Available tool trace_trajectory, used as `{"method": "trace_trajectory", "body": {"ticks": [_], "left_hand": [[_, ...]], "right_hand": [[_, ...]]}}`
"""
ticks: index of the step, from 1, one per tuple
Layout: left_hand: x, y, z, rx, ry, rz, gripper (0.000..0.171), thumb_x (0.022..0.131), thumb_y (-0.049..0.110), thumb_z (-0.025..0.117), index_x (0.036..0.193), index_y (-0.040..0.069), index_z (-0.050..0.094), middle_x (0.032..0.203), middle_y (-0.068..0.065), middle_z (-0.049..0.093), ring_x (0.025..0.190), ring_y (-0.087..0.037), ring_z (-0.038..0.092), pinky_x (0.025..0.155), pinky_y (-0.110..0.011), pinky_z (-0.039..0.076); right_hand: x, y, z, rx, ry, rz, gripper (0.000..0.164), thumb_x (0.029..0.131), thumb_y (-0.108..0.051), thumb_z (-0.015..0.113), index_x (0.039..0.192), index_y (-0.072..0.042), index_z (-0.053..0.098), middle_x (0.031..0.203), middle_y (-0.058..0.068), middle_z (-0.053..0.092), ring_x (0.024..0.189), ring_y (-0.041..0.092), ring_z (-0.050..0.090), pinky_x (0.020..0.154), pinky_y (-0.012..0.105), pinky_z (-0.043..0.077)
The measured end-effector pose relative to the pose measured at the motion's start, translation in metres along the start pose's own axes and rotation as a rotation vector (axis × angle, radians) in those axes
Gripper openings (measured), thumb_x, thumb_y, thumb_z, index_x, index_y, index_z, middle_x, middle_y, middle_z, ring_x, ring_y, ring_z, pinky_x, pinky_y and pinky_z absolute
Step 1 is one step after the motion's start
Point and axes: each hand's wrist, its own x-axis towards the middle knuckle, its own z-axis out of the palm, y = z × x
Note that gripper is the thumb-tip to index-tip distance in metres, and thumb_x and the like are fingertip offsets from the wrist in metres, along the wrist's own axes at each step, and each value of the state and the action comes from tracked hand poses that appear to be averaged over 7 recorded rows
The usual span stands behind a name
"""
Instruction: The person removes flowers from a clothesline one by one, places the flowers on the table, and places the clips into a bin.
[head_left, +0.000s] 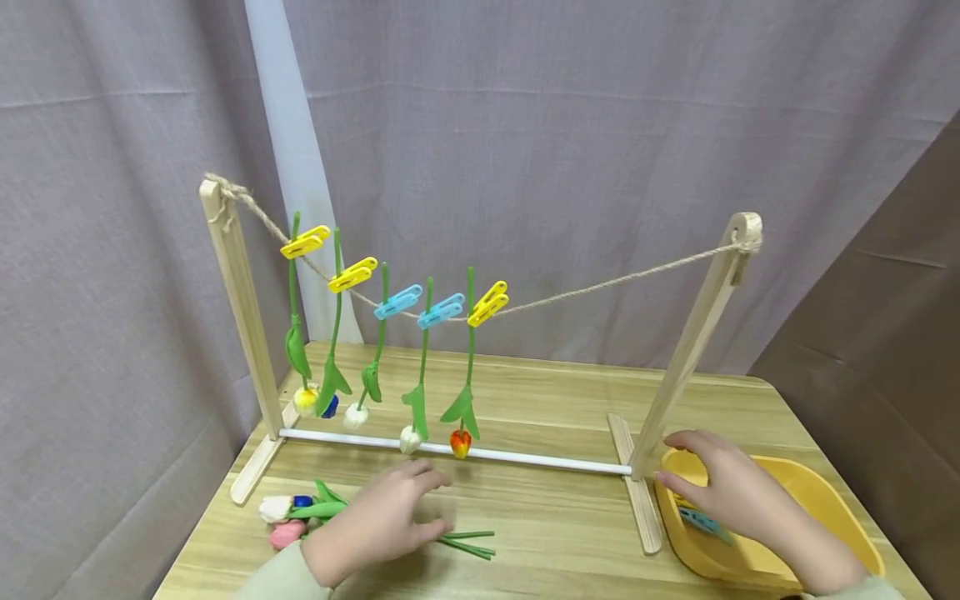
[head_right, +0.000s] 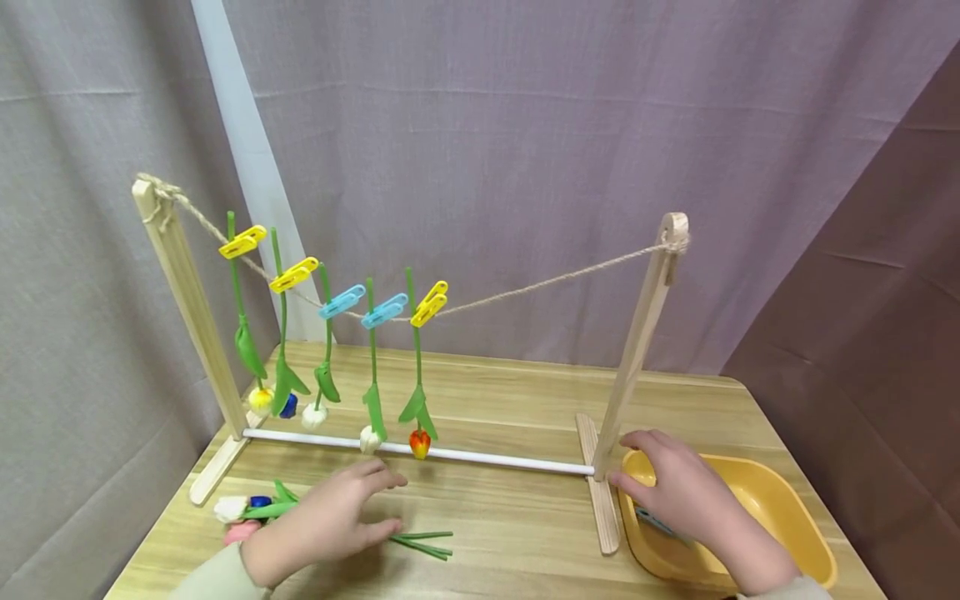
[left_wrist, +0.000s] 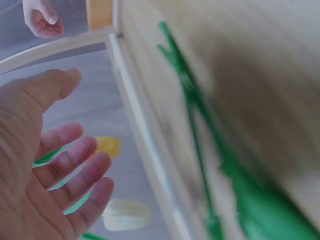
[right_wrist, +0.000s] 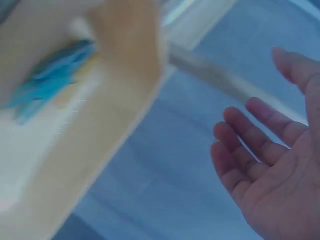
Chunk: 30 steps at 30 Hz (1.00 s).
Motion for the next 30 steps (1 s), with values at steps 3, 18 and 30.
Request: {"method": "trace_trajectory", "body": {"ticks": [3, 18, 30], "left_hand": [[0.006, 0.004, -0.015, -0.011, 0.055, -0.014, 0.053, 0.086, 0.054, 0.067, 0.124, 0.018, 0.063, 0.121, -0.001, 0.062, 0.109, -0.022, 0.059, 0.092, -0.044, 0.050], [0.040, 0.030, -0.054, -0.170, 0.414, 0.093, 0.073, 0.084, 0.037, 0.075, 0.143, 0.009, 0.042, 0.129, -0.004, 0.054, 0.118, -0.015, 0.052, 0.097, -0.034, 0.047], [0.068, 0.040, -0.061, -0.277, 0.560, 0.087, 0.072, 0.087, 0.027, 0.073, 0.144, 0.003, 0.036, 0.133, -0.009, 0.051, 0.121, -0.019, 0.051, 0.102, -0.036, 0.042]], "right_hand": [[0.007, -0.018, -0.008, -0.005, 0.096, -0.094, 0.051, 0.083, -0.045, 0.074, 0.117, -0.007, 0.064, 0.113, 0.008, 0.065, 0.104, 0.035, 0.060, 0.083, 0.055, 0.049], [0.055, -0.111, -0.065, -0.047, 0.453, -0.536, 0.047, 0.082, -0.040, 0.073, 0.116, -0.008, 0.065, 0.105, -0.001, 0.066, 0.096, 0.020, 0.061, 0.085, 0.038, 0.047], [0.090, -0.172, -0.090, -0.034, 0.670, -0.768, 0.043, 0.092, -0.040, 0.061, 0.110, -0.001, 0.066, 0.095, 0.007, 0.068, 0.084, 0.026, 0.063, 0.075, 0.043, 0.051]]}}
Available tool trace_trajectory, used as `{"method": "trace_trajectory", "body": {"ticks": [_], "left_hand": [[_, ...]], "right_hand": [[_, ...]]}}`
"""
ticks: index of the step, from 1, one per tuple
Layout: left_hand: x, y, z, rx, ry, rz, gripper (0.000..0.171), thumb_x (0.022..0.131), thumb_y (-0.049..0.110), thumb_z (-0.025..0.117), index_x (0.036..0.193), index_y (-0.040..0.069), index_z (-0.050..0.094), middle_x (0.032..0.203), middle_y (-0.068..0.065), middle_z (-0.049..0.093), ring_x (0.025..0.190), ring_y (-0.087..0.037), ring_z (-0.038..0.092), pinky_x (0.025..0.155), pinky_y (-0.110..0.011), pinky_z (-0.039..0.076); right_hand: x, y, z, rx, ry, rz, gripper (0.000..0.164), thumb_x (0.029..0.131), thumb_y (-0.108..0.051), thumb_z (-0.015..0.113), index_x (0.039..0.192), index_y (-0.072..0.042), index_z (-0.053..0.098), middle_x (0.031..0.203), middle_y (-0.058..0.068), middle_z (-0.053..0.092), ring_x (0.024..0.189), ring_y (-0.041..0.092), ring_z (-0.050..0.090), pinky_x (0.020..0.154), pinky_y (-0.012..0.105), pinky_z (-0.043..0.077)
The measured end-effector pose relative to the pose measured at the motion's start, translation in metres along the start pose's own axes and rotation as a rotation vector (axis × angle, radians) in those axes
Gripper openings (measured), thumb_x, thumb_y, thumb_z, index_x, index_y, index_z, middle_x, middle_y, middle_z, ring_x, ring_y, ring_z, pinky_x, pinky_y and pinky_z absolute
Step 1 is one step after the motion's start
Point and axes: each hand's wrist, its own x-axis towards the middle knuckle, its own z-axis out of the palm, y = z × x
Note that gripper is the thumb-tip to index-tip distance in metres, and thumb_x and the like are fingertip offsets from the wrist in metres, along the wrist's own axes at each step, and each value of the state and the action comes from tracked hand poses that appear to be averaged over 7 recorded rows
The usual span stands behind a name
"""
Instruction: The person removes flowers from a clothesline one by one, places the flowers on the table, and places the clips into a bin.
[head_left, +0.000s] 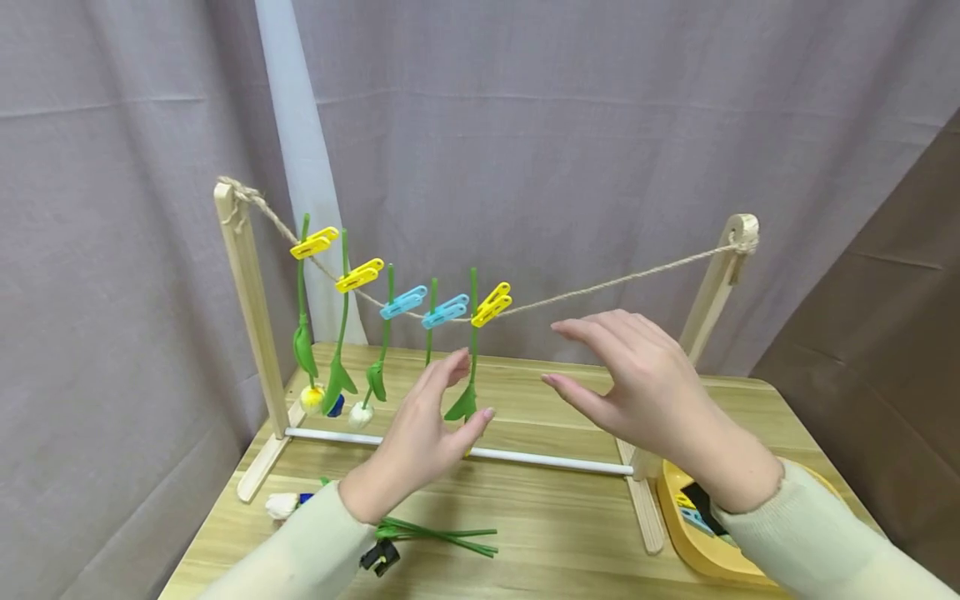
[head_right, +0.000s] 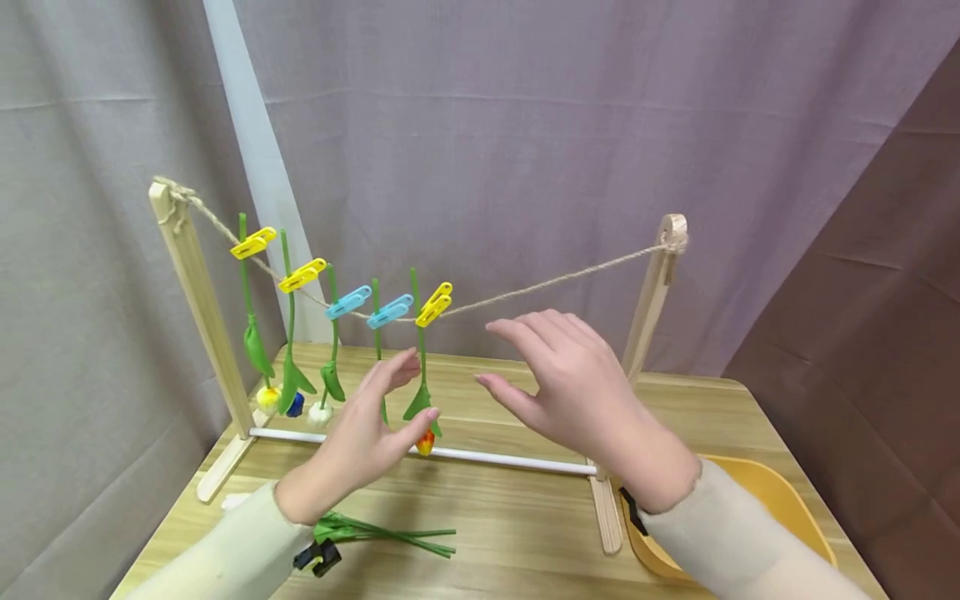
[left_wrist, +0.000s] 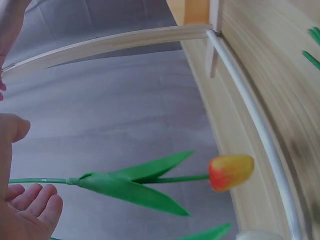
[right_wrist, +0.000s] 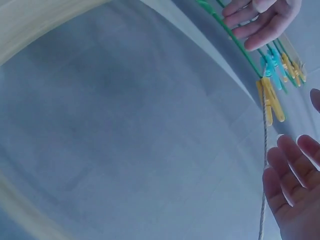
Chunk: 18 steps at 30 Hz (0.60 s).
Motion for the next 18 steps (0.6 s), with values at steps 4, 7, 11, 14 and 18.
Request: {"method": "trace_trajectory", "body": {"ticks": [4, 7, 11, 14, 18], "left_hand": [[0.007, 0.002, 0.003, -0.024, 0.003, -0.028, 0.072, 0.089, 0.026, 0.071, 0.146, 0.003, 0.034, 0.133, -0.010, 0.051, 0.119, -0.019, 0.053, 0.102, -0.037, 0.042], [0.011, 0.003, 0.003, -0.026, -0.001, -0.053, 0.070, 0.090, 0.024, 0.070, 0.147, 0.004, 0.035, 0.133, -0.010, 0.052, 0.118, -0.018, 0.054, 0.101, -0.035, 0.043], [0.015, 0.005, 0.003, -0.023, 0.012, -0.062, 0.063, 0.091, 0.017, 0.068, 0.144, 0.001, 0.038, 0.127, -0.009, 0.057, 0.113, -0.019, 0.057, 0.098, -0.032, 0.046], [0.018, 0.006, 0.004, -0.033, 0.032, -0.048, 0.055, 0.092, 0.010, 0.066, 0.140, 0.000, 0.042, 0.118, -0.009, 0.060, 0.108, -0.020, 0.059, 0.095, -0.031, 0.048], [0.021, 0.007, 0.005, -0.057, 0.053, -0.010, 0.046, 0.092, 0.002, 0.062, 0.135, -0.001, 0.045, 0.110, -0.010, 0.062, 0.101, -0.020, 0.061, 0.091, -0.030, 0.050]], "right_hand": [[0.011, -0.002, 0.005, -0.002, 0.021, -0.035, 0.043, 0.091, -0.038, 0.063, 0.111, 0.000, 0.066, 0.095, 0.009, 0.067, 0.086, 0.027, 0.062, 0.075, 0.043, 0.050], [0.019, -0.002, 0.010, -0.017, 0.027, -0.040, 0.044, 0.089, -0.038, 0.065, 0.112, 0.000, 0.066, 0.096, 0.009, 0.066, 0.087, 0.028, 0.061, 0.076, 0.043, 0.049], [0.027, -0.001, 0.019, -0.049, 0.000, -0.032, 0.048, 0.084, -0.036, 0.070, 0.115, 0.001, 0.064, 0.100, 0.012, 0.065, 0.091, 0.032, 0.059, 0.083, 0.046, 0.047], [0.031, 0.000, 0.026, -0.073, -0.028, -0.025, 0.052, 0.081, -0.034, 0.074, 0.118, 0.001, 0.063, 0.103, 0.013, 0.064, 0.095, 0.034, 0.057, 0.088, 0.047, 0.045], [0.034, 0.000, 0.033, -0.108, -0.041, -0.022, 0.055, 0.081, -0.034, 0.075, 0.121, 0.000, 0.062, 0.105, 0.013, 0.064, 0.097, 0.034, 0.057, 0.090, 0.048, 0.043]]}}
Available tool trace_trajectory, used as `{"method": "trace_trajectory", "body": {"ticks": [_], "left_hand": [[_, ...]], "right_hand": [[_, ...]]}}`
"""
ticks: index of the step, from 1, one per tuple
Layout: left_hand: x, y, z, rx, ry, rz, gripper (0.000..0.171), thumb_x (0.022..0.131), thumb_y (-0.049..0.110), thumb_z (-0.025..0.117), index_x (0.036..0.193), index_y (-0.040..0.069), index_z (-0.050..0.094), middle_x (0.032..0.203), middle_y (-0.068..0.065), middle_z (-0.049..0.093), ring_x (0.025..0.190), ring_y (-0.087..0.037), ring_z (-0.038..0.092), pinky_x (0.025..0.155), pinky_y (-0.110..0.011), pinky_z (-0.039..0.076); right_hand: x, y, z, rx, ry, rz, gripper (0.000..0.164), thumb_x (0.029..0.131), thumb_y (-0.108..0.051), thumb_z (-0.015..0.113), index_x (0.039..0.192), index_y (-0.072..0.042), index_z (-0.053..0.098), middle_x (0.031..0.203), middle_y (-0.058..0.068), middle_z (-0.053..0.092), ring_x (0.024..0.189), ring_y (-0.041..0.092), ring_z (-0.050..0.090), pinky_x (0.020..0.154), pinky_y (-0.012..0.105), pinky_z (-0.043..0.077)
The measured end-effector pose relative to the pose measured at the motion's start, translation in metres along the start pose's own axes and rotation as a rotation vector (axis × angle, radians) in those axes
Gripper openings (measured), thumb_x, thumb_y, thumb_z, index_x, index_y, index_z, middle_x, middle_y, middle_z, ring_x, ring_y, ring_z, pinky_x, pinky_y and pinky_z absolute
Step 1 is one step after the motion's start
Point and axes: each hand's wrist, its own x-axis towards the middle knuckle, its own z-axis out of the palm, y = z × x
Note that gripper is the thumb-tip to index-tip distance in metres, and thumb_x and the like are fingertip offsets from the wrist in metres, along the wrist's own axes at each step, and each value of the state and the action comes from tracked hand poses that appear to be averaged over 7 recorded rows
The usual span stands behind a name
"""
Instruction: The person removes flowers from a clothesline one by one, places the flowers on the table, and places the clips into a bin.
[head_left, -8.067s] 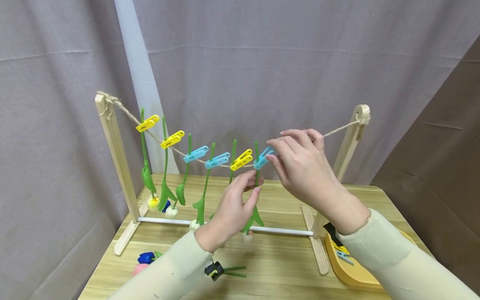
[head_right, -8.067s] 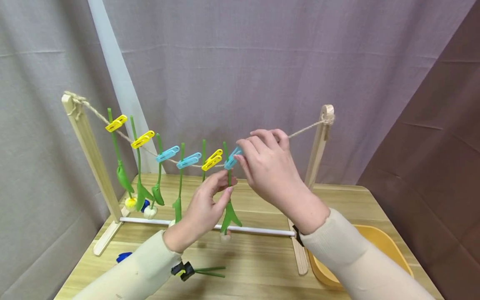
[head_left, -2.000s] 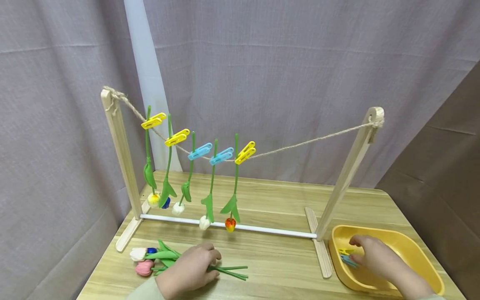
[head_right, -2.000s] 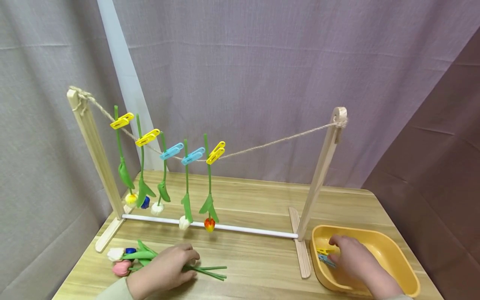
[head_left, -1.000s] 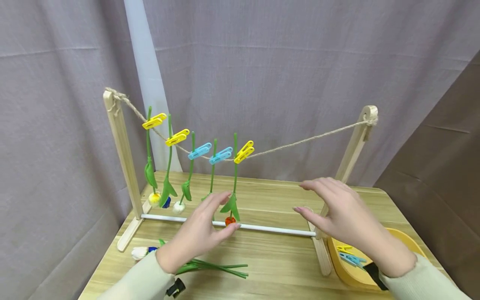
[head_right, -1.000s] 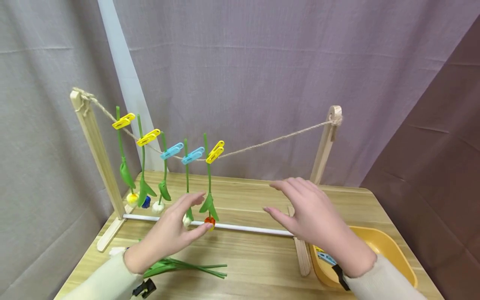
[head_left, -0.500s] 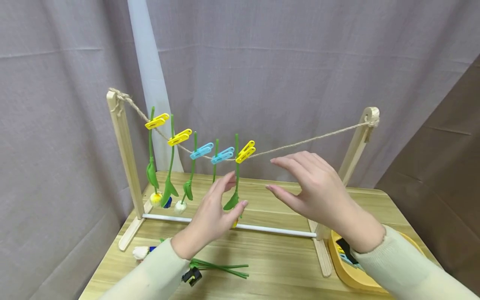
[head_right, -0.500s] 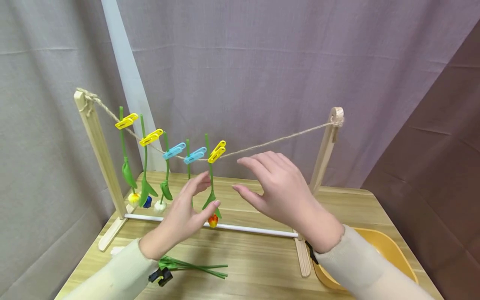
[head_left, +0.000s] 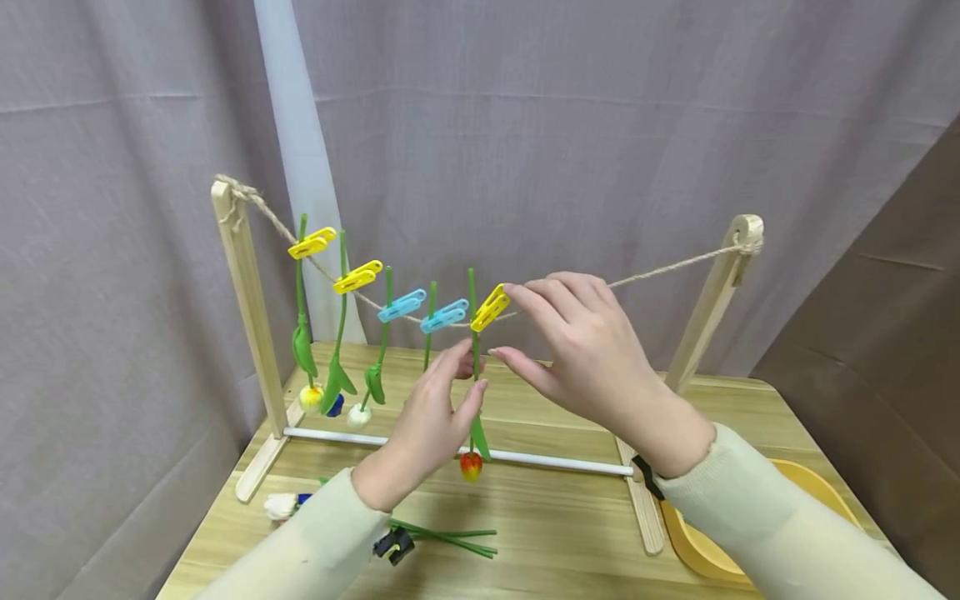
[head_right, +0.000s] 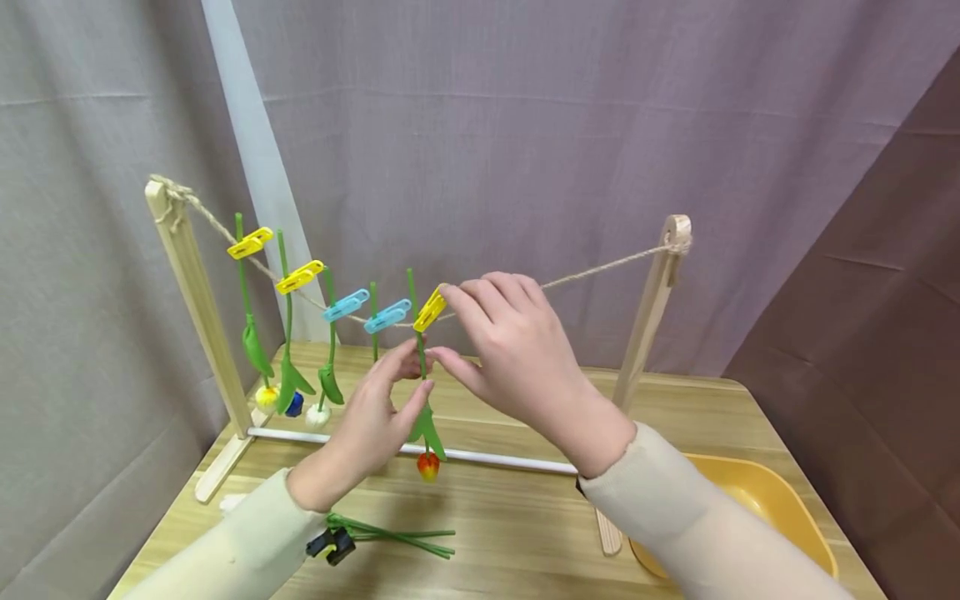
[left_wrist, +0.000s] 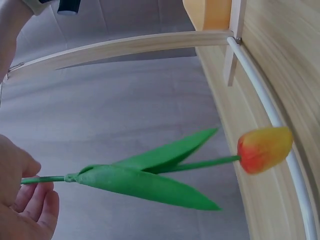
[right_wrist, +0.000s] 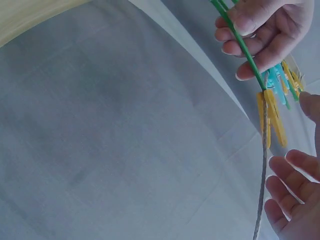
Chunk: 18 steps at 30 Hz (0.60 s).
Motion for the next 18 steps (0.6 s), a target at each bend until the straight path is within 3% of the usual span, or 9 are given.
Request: {"method": "trace_trajectory", "body": {"ticks": [7, 14, 18], "left_hand": [[0.002, -0.002, 0.003, 0.003, 0.030, 0.032, 0.039, 0.092, -0.007, 0.056, 0.130, -0.001, 0.046, 0.106, -0.008, 0.062, 0.098, -0.018, 0.061, 0.089, -0.027, 0.050], [0.001, -0.003, 0.006, 0.010, 0.042, 0.045, 0.032, 0.092, -0.011, 0.053, 0.122, -0.002, 0.050, 0.105, -0.008, 0.062, 0.099, -0.018, 0.061, 0.086, -0.025, 0.052], [-0.001, -0.005, 0.005, 0.008, 0.043, 0.043, 0.033, 0.092, -0.013, 0.052, 0.123, -0.003, 0.050, 0.106, -0.008, 0.063, 0.101, -0.019, 0.061, 0.087, -0.024, 0.051]], "right_hand": [[0.004, 0.001, 0.006, -0.039, -0.017, 0.003, 0.057, 0.082, -0.036, 0.076, 0.122, 0.001, 0.062, 0.103, 0.013, 0.065, 0.097, 0.034, 0.056, 0.090, 0.048, 0.042], [0.002, -0.001, 0.009, -0.033, -0.020, 0.014, 0.031, 0.089, -0.018, 0.068, 0.114, 0.000, 0.067, 0.098, 0.011, 0.067, 0.095, 0.032, 0.058, 0.088, 0.047, 0.043], [0.001, -0.002, 0.012, -0.060, -0.021, 0.010, 0.026, 0.089, -0.010, 0.064, 0.112, 0.000, 0.067, 0.097, 0.011, 0.067, 0.095, 0.032, 0.058, 0.087, 0.047, 0.043]]}}
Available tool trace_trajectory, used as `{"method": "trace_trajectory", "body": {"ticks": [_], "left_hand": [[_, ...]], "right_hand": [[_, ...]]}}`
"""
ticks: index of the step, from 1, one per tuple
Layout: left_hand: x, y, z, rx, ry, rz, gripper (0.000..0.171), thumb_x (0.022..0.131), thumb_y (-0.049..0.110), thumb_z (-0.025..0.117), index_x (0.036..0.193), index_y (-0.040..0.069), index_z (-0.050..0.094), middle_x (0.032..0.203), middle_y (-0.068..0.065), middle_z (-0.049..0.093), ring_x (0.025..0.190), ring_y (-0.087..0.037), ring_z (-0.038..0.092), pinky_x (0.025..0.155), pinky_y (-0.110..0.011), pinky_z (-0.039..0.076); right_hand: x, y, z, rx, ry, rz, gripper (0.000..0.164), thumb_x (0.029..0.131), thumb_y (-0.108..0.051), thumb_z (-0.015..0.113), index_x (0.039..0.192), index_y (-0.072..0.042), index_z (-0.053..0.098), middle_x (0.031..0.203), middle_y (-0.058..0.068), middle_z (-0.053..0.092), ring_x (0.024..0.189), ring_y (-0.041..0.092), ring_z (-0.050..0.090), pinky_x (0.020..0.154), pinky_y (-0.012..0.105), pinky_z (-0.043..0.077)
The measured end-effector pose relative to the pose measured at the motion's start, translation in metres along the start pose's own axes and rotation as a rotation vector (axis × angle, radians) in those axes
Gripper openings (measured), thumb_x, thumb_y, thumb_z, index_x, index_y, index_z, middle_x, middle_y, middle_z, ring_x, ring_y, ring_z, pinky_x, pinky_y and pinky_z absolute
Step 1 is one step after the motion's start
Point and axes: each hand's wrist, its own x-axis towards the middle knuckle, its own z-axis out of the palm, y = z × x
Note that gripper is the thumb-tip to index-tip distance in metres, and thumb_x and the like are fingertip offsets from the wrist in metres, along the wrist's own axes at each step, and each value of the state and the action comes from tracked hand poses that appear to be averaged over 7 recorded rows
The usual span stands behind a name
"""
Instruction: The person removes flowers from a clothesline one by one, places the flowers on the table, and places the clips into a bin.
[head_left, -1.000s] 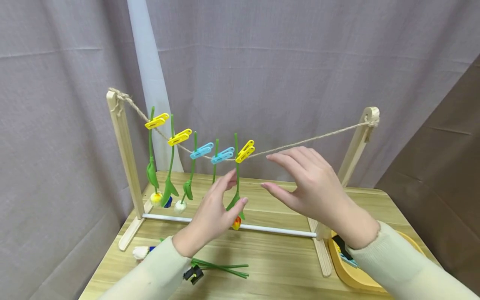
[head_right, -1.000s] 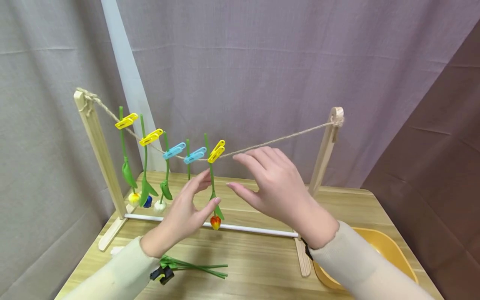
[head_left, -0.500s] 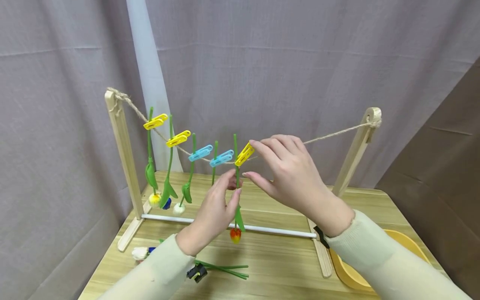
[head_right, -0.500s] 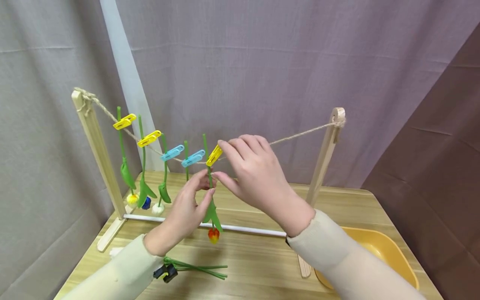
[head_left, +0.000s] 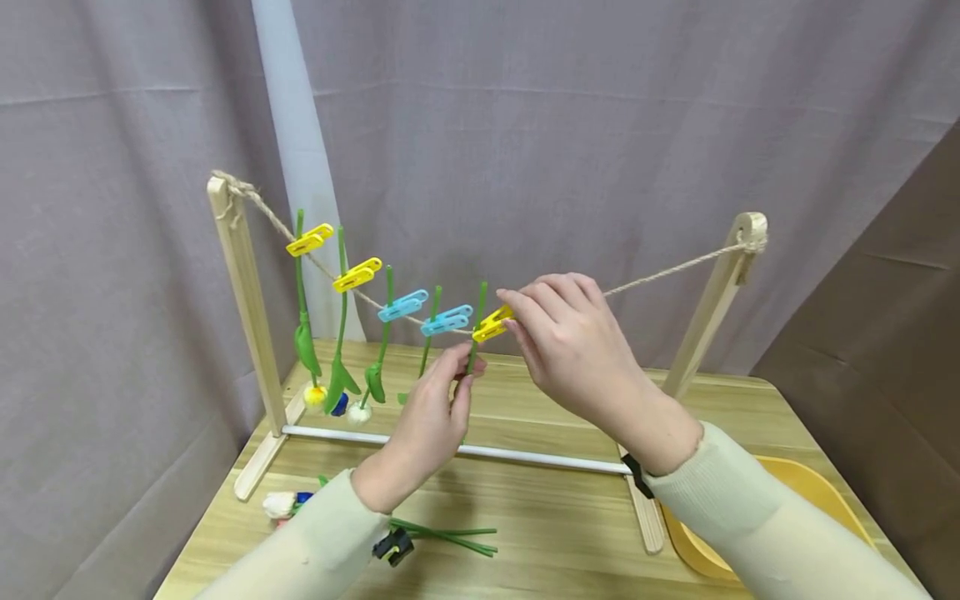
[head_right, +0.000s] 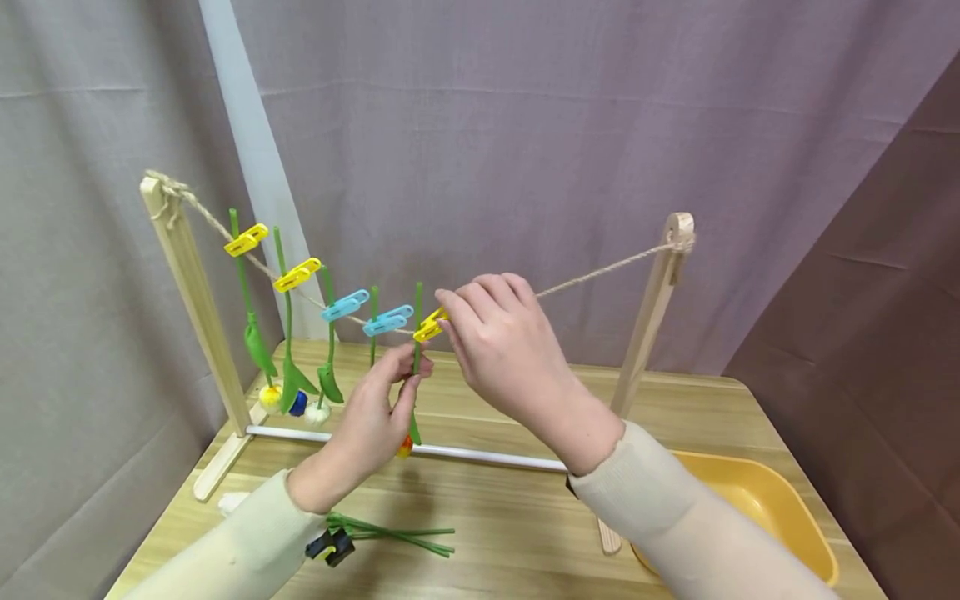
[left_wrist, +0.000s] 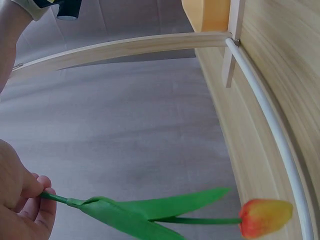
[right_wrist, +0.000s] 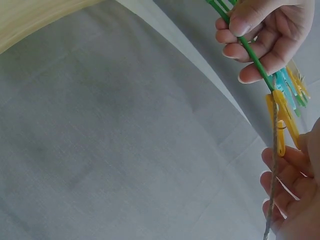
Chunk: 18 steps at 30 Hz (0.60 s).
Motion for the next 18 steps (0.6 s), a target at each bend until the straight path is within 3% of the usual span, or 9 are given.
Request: {"method": "trace_trajectory", "body": {"ticks": [10, 18], "left_hand": [[-0.0017, -0.0022, -0.0004, 0.014, 0.014, 0.036, 0.031, 0.089, -0.015, 0.054, 0.118, -0.003, 0.056, 0.103, -0.010, 0.066, 0.097, -0.019, 0.063, 0.084, -0.025, 0.053], [-0.0040, -0.0026, 0.0003, -0.002, -0.011, 0.037, 0.029, 0.091, -0.013, 0.054, 0.118, -0.001, 0.056, 0.102, -0.009, 0.065, 0.098, -0.018, 0.063, 0.082, -0.025, 0.053]], "right_hand": [[-0.0050, -0.0014, 0.0010, 0.017, -0.053, 0.007, 0.018, 0.088, -0.013, 0.068, 0.102, -0.004, 0.064, 0.093, 0.007, 0.061, 0.096, 0.029, 0.054, 0.086, 0.047, 0.038], [-0.0056, -0.0034, 0.0003, 0.069, -0.015, -0.044, 0.016, 0.091, -0.019, 0.063, 0.097, -0.003, 0.062, 0.084, 0.007, 0.055, 0.088, 0.031, 0.052, 0.083, 0.047, 0.039]]}}
